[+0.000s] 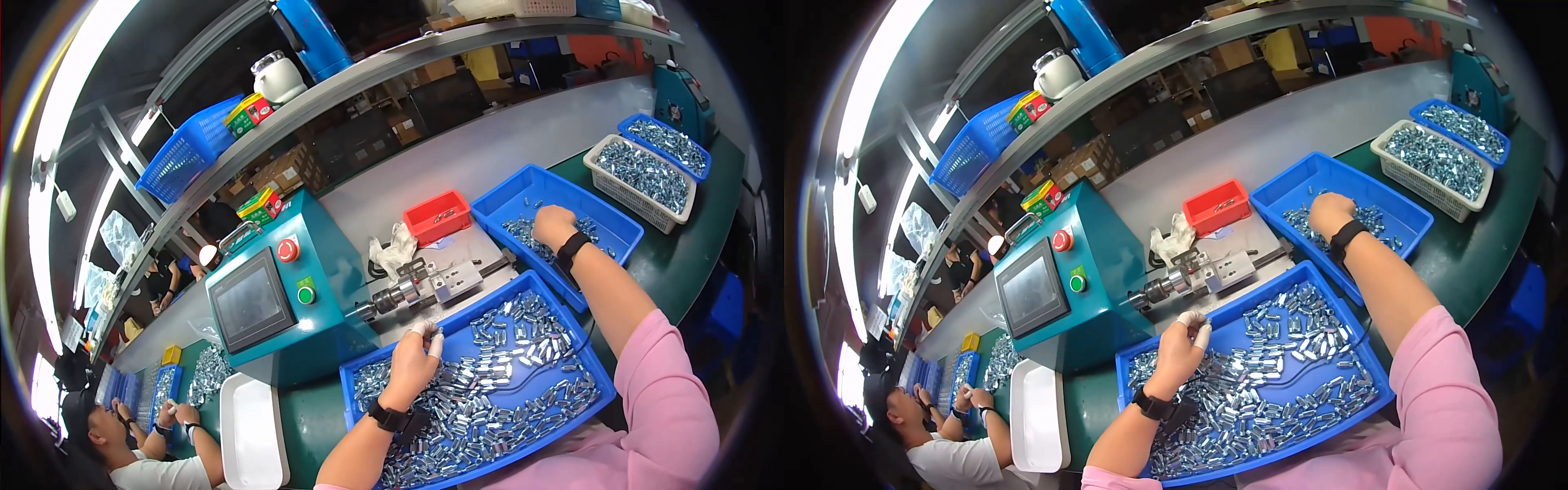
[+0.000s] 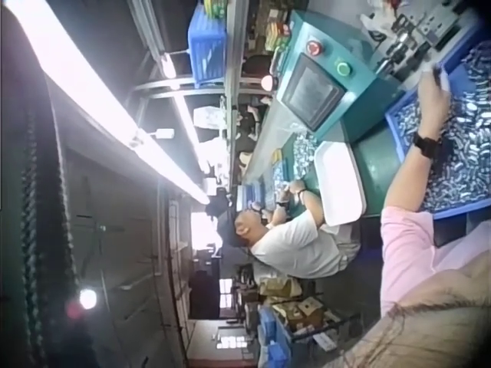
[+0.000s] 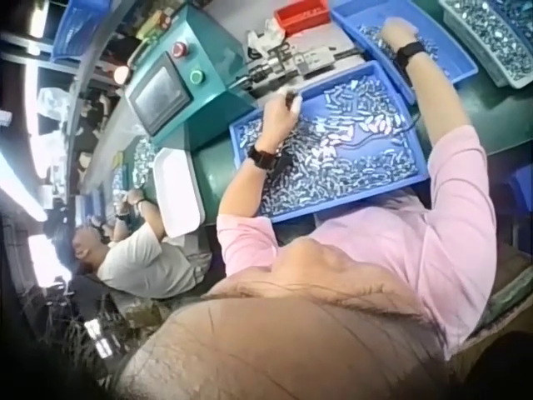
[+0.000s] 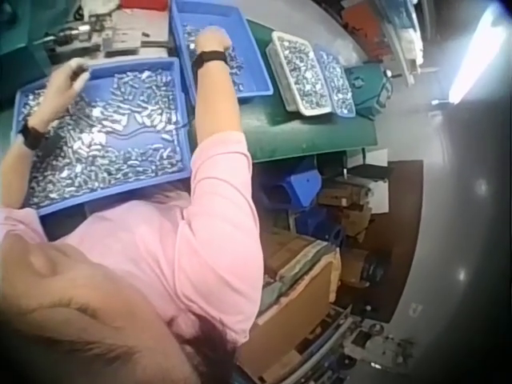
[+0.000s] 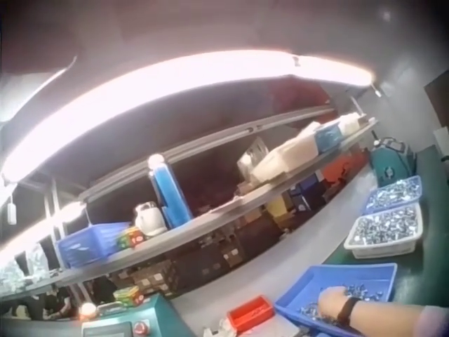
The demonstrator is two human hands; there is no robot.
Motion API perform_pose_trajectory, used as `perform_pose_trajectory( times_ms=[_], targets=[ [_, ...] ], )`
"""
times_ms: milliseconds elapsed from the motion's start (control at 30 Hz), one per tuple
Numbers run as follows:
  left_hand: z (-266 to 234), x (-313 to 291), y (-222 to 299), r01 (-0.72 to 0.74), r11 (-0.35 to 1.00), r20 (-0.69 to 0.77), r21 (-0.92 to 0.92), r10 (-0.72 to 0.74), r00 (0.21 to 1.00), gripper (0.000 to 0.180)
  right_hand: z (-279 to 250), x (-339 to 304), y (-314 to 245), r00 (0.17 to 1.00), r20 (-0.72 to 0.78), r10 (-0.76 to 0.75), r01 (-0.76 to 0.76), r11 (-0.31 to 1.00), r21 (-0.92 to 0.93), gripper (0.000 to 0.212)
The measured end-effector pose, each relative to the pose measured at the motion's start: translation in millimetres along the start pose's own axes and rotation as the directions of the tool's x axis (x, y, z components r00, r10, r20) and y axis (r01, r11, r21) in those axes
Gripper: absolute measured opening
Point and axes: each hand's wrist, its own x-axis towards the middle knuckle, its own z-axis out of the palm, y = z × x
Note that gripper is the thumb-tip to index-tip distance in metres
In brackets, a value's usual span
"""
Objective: The person picks up a metal component from a blue tray, places it into the machine's fixture, and presses a green button. After the machine processes the part, the person removes the component and places it back into the blue tray.
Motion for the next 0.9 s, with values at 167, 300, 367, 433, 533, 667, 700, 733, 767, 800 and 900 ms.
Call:
perform_pose_trajectory(
  times_ms=[167,300,367,433,533,667,700,733,767,800,900],
  targets=[
    [0.5,5.3,-0.7,-0.120,0.985,-0.096,0.123,0.132,0.987,0.018,-21.0,-28.4,-39.7,0.979,-0.078,-0.189,0.202,0.953,0.226,0.034],
    [-10.7,27.5,19.8,-0.240,0.903,-0.154,0.357,0.310,0.938,0.020,-8.7,-66.2,-87.8,0.942,-0.057,-0.330,0.306,0.777,0.549,0.033],
    [-14.2,47.5,27.5,-0.260,0.856,-0.157,0.447,0.362,0.919,0.021,10.9,-79.0,-100.7,0.936,-0.166,-0.309,0.321,0.564,0.761,0.031],
    [-11.6,67.7,29.5,-0.231,0.846,-0.171,0.481,0.349,0.922,0.017,21.6,-80.9,-95.5,0.933,-0.186,-0.309,0.331,0.526,0.783,0.030],
    [-7.7,84.6,17.1,-0.166,0.855,-0.140,0.492,0.265,0.954,0.015,34.8,-78.7,-88.7,0.919,-0.237,-0.315,0.366,0.457,0.811,0.029],
    [-6.3,98.4,13.4,-0.110,0.873,-0.090,0.476,0.173,0.981,0.013,44.8,-77.2,-92.8,0.920,-0.236,-0.312,0.365,0.469,0.804,0.026],
    [-9.3,100.0,13.0,-0.094,0.877,-0.078,0.472,0.148,0.986,0.013,42.5,-76.6,-93.5,0.915,-0.233,-0.329,0.372,0.470,0.800,0.027],
    [-14.5,102.5,11.9,-0.075,0.876,-0.070,0.476,0.122,0.990,0.013,37.7,-77.4,-95.5,0.906,-0.228,-0.356,0.383,0.465,0.798,0.027],
    [-20.1,108.7,11.1,-0.040,0.889,-0.027,0.455,0.059,0.998,0.013,35.6,-78.4,-97.0,0.896,-0.224,-0.383,0.395,0.459,0.796,0.028],
    [-20.5,116.3,11.0,-0.010,0.903,0.018,0.429,0.003,1.000,0.013,36.5,-77.7,-94.6,0.899,-0.204,-0.388,0.381,0.463,0.800,0.028],
    [-16.4,110.3,21.7,-0.065,0.828,-0.022,0.557,0.093,0.995,0.015,36.5,-75.5,-93.4,0.900,-0.181,-0.397,0.364,0.455,0.812,0.027]
  ],
)
